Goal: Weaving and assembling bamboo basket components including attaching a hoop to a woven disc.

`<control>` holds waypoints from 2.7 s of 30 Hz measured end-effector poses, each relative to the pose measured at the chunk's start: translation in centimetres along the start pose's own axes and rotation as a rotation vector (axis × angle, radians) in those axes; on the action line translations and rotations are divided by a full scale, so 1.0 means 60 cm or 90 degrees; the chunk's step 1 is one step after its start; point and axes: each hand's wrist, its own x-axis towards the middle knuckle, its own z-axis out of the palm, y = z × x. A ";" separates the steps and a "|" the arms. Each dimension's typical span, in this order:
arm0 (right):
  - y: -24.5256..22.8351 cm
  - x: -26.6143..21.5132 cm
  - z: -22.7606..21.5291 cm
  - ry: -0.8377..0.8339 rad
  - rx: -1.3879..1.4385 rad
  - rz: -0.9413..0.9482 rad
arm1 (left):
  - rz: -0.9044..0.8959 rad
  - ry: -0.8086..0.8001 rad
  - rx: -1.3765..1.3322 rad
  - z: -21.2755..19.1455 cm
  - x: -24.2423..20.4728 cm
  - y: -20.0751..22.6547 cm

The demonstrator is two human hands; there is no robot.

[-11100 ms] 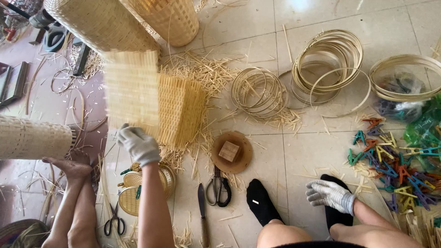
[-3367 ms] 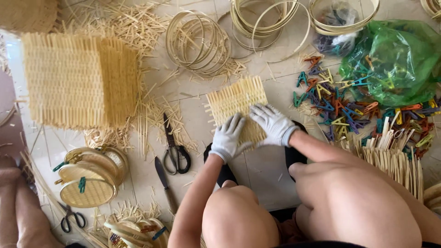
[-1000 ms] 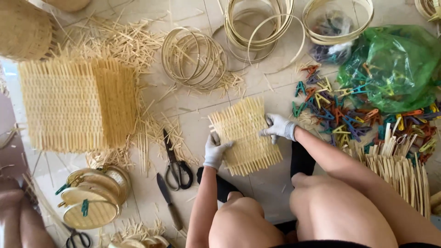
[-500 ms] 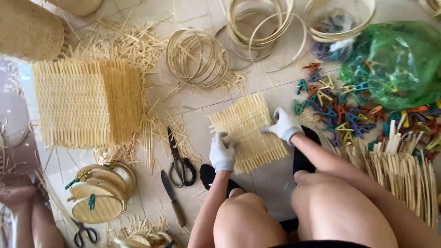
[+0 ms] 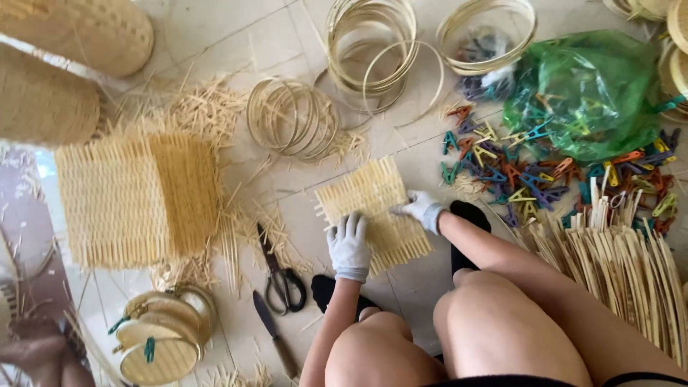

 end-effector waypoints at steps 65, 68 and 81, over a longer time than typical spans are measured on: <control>-0.354 -0.228 -0.075 0.268 -0.514 -0.285 | -0.089 -0.005 -0.149 -0.037 0.004 -0.027; -0.344 -0.255 -0.042 0.216 -0.601 -0.326 | -0.264 0.113 -0.454 -0.097 0.002 -0.018; -0.305 -0.244 0.006 -0.036 -0.423 -0.330 | -0.477 0.082 -0.592 -0.125 -0.040 -0.032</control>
